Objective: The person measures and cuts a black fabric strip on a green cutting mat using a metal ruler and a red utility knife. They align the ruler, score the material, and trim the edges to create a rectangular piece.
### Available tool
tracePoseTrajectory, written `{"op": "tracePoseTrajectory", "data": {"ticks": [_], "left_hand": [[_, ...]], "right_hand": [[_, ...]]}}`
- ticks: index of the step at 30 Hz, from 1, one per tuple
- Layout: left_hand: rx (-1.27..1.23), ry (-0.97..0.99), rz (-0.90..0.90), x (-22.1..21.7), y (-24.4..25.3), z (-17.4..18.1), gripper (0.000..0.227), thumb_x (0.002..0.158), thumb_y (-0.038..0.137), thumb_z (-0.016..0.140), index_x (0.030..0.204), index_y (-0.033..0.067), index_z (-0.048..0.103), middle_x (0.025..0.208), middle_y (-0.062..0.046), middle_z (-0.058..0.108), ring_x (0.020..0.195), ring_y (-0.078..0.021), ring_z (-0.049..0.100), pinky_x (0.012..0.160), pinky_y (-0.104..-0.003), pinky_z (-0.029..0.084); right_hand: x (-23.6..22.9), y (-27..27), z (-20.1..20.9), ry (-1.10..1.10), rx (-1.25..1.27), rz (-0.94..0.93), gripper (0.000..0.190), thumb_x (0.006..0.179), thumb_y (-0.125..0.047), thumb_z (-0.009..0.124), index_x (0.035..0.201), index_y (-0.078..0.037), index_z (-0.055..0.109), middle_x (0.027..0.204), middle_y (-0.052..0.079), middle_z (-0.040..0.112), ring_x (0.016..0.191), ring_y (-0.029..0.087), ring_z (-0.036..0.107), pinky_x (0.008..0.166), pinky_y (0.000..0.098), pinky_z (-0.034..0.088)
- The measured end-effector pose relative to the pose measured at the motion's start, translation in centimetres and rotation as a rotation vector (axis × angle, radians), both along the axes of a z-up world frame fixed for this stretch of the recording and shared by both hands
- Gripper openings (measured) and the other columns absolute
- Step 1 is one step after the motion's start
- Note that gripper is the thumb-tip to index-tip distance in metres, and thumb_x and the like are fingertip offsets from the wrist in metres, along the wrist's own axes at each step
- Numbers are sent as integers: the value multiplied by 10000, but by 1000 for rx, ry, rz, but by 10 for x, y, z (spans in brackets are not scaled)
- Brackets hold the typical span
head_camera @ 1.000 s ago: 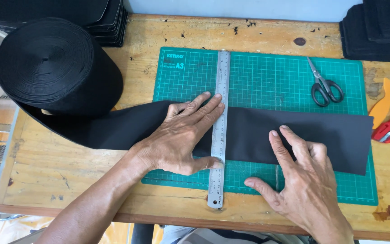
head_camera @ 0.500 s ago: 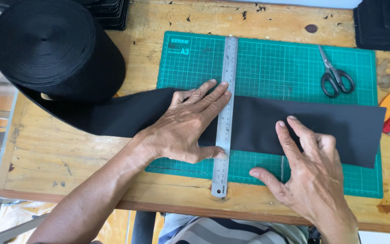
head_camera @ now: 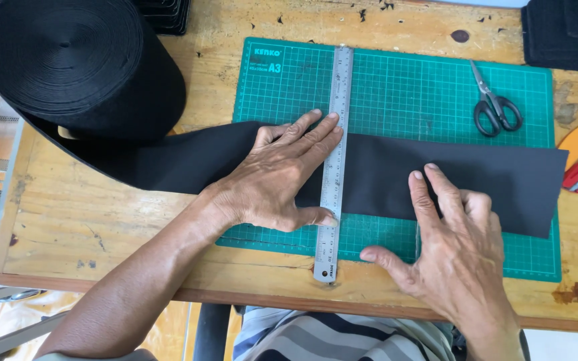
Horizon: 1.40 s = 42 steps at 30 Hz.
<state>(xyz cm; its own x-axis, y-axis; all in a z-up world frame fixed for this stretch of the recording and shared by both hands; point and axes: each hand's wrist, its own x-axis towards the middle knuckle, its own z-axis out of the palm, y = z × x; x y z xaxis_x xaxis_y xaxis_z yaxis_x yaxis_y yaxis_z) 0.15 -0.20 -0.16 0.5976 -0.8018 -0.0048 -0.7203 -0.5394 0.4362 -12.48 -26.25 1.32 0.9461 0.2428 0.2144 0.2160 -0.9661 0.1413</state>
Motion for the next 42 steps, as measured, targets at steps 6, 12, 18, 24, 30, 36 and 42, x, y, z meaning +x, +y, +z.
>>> {"op": "tracePoseTrajectory", "data": {"ticks": [6, 12, 18, 24, 30, 36, 42], "left_hand": [[-4, -1, 1, 0, 0, 1, 1202, 833, 702, 743, 1634, 25, 157, 1733, -181, 81, 1597, -380, 71, 1171, -535, 152], [4, 35, -7, 0, 0, 6, 1186, 844, 696, 720, 1636, 30, 140, 1734, -182, 66, 1596, -380, 46, 1169, -534, 133], [26, 58, 1, 0, -1, 8, 1186, 841, 686, 728, 1639, 42, 130, 1739, -163, 61, 1599, -363, 33, 1156, -535, 146], [55, 37, -4, -1, -2, 7, 1168, 858, 675, 706, 1639, 38, 116, 1740, -161, 39, 1597, -359, 24, 1166, -540, 124], [44, 11, 1, -1, -2, 8, 882, 1013, 573, 502, 1643, 62, 156, 1742, -130, 85, 1597, -336, 44, 1139, -541, 168], [46, 33, 43, 2, -4, 9, 923, 947, 597, 609, 1639, 116, 231, 1732, -79, 181, 1590, -298, 111, 1106, -516, 213], [71, 184, 130, 1, -14, 31, 728, 862, 458, 800, 1436, 136, 489, 1729, -80, 226, 1604, -301, 125, 1125, -546, 228]], "right_hand": [[-9, 33, 1, 71, -98, -252, 1458, 528, -1114, 356, 1640, -171, 338, 1589, 187, 488, 1203, 357, 555, 807, 518, 508], [-11, 45, -8, 79, -164, -313, 1455, 482, -1173, 368, 1631, -283, 333, 1604, 244, 422, 1272, 377, 505, 811, 511, 465], [-11, 44, -10, 79, -154, -316, 1425, 471, -1184, 378, 1596, -310, 370, 1605, 247, 414, 1264, 371, 497, 803, 514, 451], [-12, 42, -12, 39, -147, -294, 1410, 479, -1167, 408, 1582, -289, 401, 1590, 251, 433, 1255, 371, 514, 820, 517, 465], [-12, -4, 24, -179, 481, 1, 563, 864, -333, 789, 1332, -40, 683, 1227, 113, 748, 1005, 281, 701, 848, 418, 504], [9, -158, 28, -335, 149, -82, 160, 1056, 105, 670, 1113, 16, 791, 1045, 163, 772, 909, 314, 710, 865, 436, 573], [45, -285, -33, -96, -273, -104, 688, 824, -99, 660, 1458, -368, 656, 1475, -83, 636, 1233, 170, 653, 977, 306, 608]]}}
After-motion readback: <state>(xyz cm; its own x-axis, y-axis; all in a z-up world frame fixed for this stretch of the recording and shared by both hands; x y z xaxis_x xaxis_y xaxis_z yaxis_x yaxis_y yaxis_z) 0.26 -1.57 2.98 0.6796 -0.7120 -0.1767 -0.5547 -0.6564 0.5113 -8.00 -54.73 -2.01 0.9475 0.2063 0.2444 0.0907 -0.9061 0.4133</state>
